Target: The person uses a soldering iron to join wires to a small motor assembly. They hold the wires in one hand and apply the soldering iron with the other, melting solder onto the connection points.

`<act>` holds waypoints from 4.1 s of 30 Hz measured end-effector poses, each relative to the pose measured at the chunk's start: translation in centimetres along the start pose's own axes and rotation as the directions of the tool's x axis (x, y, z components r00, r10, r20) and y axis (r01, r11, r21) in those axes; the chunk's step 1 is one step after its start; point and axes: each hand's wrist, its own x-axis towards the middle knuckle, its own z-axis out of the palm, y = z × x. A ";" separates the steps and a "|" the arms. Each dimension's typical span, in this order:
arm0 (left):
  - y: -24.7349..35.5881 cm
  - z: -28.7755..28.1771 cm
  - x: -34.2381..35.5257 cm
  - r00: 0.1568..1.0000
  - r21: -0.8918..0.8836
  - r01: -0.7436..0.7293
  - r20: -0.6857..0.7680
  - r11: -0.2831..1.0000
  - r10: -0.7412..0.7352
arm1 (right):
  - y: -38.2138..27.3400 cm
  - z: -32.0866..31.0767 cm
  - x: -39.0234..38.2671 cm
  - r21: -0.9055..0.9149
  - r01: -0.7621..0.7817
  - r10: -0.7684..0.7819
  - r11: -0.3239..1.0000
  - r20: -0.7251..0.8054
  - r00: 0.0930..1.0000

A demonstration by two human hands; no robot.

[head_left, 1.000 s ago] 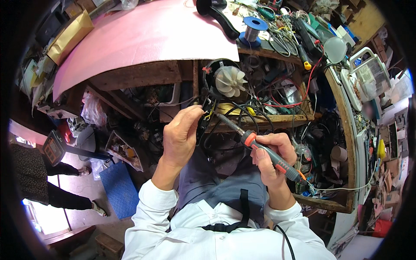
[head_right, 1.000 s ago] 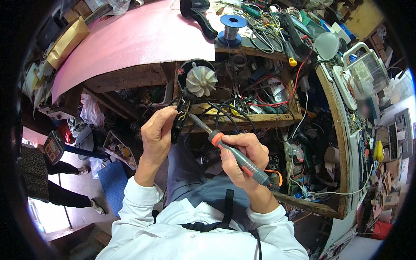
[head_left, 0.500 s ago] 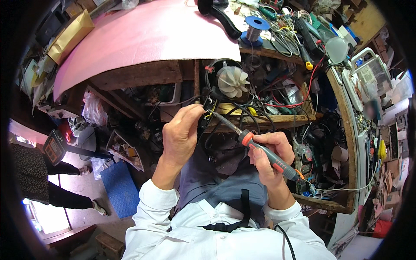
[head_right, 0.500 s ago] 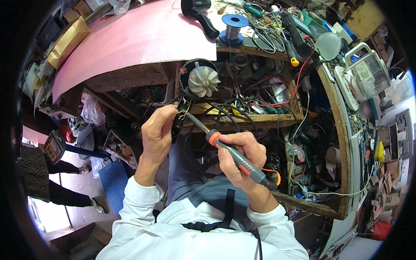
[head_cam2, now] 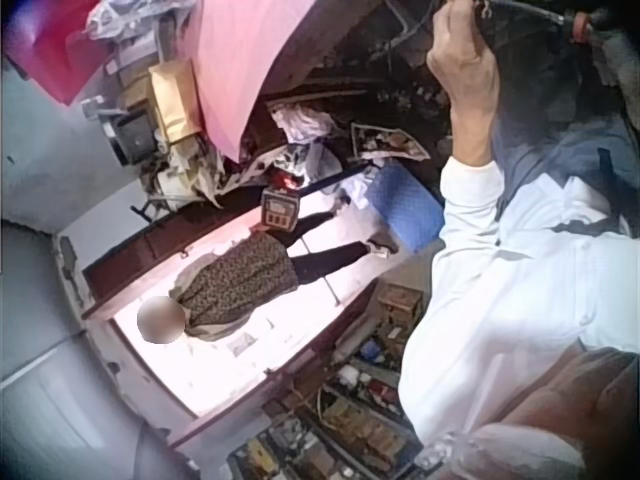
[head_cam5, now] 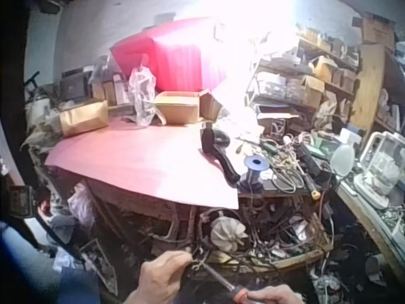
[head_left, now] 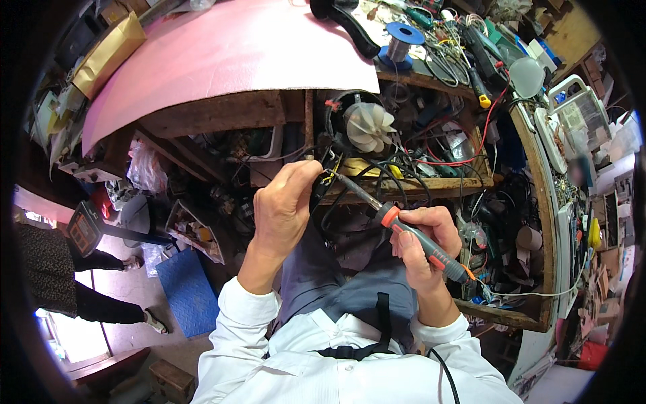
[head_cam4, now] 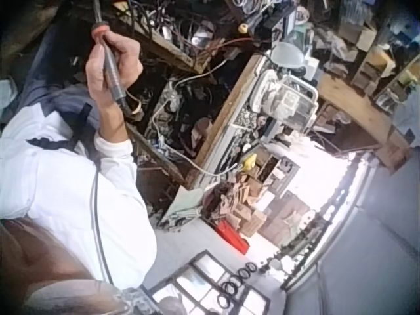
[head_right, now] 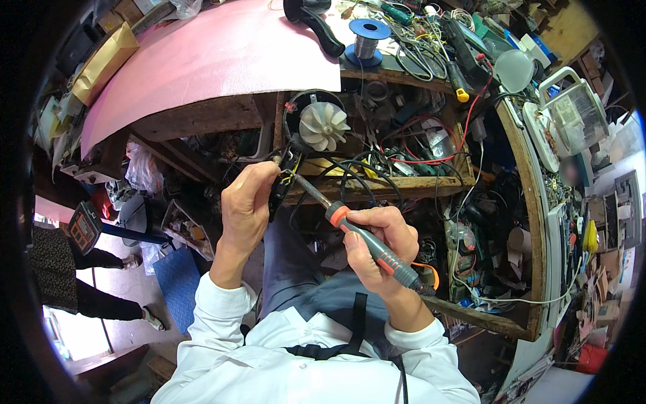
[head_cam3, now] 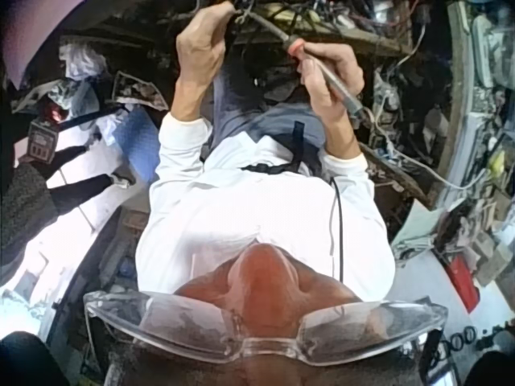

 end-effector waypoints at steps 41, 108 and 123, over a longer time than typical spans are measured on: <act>0.1 -1.0 -0.1 0.990 0.230 -0.140 0.051 0.963 0.132 | -0.1 0.5 -1.3 0.159 -0.008 0.023 0.987 -0.094 0.995; 1.2 -2.0 0.5 0.989 -0.005 0.023 0.145 1.000 -0.022 | 0.4 1.6 -4.4 0.241 -0.115 0.148 0.964 -0.126 0.981; 1.9 -2.0 1.2 0.986 0.072 -0.024 0.166 0.997 0.012 | 0.8 2.5 -4.3 0.276 -0.115 0.160 0.954 -0.148 0.976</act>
